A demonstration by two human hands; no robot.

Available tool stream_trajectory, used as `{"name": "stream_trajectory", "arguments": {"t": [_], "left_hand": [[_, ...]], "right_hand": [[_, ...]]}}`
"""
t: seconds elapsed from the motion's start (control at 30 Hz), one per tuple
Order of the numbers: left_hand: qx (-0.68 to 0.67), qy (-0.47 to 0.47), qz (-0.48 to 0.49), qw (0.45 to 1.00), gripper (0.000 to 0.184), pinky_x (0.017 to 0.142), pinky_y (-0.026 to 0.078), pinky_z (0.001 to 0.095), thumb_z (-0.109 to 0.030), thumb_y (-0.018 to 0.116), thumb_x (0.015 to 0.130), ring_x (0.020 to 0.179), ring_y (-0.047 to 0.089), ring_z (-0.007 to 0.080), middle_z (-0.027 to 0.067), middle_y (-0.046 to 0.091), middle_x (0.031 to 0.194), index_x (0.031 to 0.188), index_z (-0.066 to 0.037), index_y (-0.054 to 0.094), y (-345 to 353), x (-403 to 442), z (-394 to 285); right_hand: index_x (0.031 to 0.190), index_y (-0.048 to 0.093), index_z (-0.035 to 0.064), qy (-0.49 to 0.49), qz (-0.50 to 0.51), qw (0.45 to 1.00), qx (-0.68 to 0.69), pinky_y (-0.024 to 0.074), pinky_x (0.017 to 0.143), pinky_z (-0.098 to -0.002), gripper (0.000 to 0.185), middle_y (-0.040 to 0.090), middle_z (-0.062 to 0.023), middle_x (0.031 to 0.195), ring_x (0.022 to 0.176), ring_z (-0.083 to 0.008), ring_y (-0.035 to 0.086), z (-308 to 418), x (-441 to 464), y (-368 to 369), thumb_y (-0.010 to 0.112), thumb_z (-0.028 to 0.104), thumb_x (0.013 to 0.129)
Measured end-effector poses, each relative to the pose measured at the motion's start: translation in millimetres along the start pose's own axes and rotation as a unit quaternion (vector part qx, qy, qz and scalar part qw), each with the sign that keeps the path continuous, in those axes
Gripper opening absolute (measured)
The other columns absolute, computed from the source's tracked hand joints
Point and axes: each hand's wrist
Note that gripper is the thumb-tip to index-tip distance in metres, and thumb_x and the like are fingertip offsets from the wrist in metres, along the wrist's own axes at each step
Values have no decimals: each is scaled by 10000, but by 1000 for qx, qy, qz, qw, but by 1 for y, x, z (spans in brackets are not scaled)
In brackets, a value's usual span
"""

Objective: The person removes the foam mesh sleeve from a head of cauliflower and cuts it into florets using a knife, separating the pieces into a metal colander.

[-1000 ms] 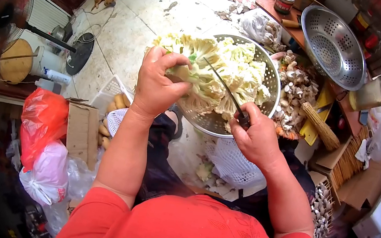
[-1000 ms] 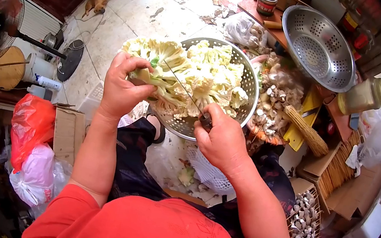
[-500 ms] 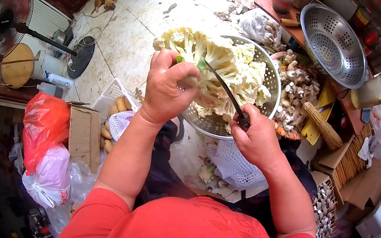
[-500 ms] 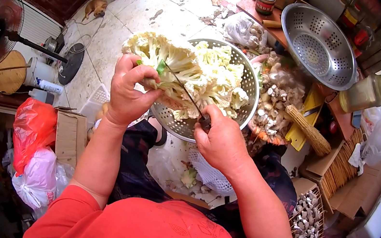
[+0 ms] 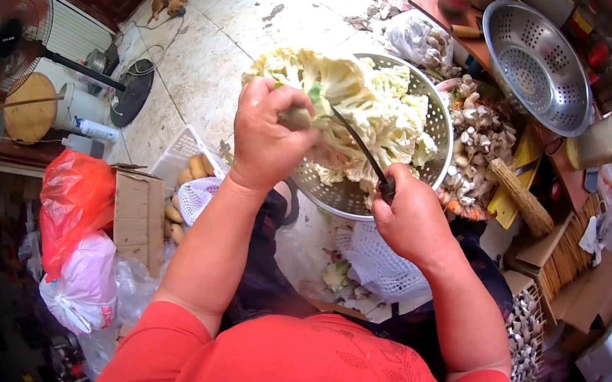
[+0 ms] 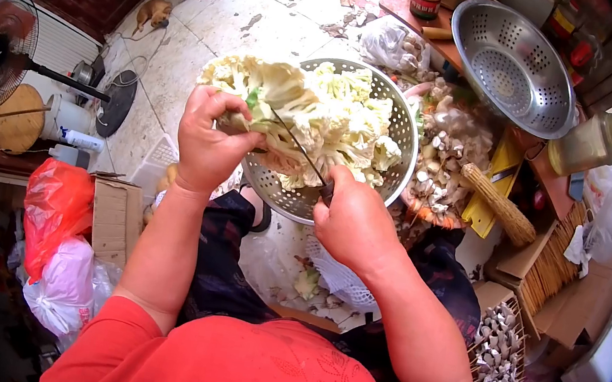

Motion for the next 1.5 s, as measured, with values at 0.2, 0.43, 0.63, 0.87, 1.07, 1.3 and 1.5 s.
{"name": "stream_trajectory", "arguments": {"t": [0.2, 0.43, 0.63, 0.87, 1.07, 1.3, 1.5], "left_hand": [[22, -15, 24, 999, 290, 743, 488, 315, -21, 795, 573, 819, 561, 212, 40, 528, 886, 807, -115, 651, -4, 7, 6], [60, 47, 42, 996, 291, 756, 472, 337, -24, 792, 569, 861, 536, 237, 50, 524, 877, 803, -125, 651, -6, 9, -2], [53, 39, 55, 996, 308, 751, 474, 340, -28, 799, 549, 851, 538, 241, 54, 528, 874, 806, -121, 657, -11, 7, -1], [-9, -35, 115, 993, 336, 721, 480, 300, -13, 781, 513, 813, 553, 205, 37, 511, 866, 820, -96, 676, -22, 2, 8], [-37, -118, 172, 977, 370, 745, 477, 283, -38, 801, 508, 833, 555, 188, 32, 515, 882, 858, -83, 689, -29, -5, 6], [-68, -189, 83, 976, 397, 815, 483, 279, -49, 840, 544, 895, 580, 166, 40, 564, 968, 910, -49, 686, -19, -10, 3], [-86, -184, 19, 979, 379, 823, 481, 278, -48, 852, 577, 898, 580, 150, 30, 572, 986, 918, -70, 689, -12, -12, -5]], "right_hand": [[1073, 555, -26, 5, -8, 998, 57, 508, 754, -479, 278, 657, -274, 834, 830, -448, 644, -8, -9, 5, 608, 108, 835], [1004, 589, -5, -5, -53, 994, 100, 520, 729, -423, 217, 663, -242, 826, 801, -398, 662, -7, -5, 4, 628, 126, 836], [940, 592, -4, 21, -64, 972, 225, 504, 665, -332, 172, 658, -119, 764, 677, -204, 631, -15, 6, 6, 637, 132, 844], [927, 562, 39, 135, -1, 935, 328, 387, 466, -266, 133, 552, 4, 674, 503, -76, 470, -14, 11, 4, 647, 117, 860], [968, 548, 48, 176, -10, 913, 367, 338, 417, -265, 150, 551, -2, 673, 450, -71, 431, -6, 12, 2, 646, 117, 878], [976, 569, -14, 31, 26, 971, 234, 509, 653, -335, 202, 653, -125, 740, 688, -191, 647, -5, -21, 28, 654, 136, 871], [991, 555, -12, 72, 65, 957, 272, 500, 585, -350, 203, 641, -116, 706, 575, -207, 625, 10, -24, 26, 645, 139, 889]]}}
Point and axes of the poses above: each hand's wrist, its own x-axis towards the middle knuckle, its own y-axis out of the palm, z = x × y
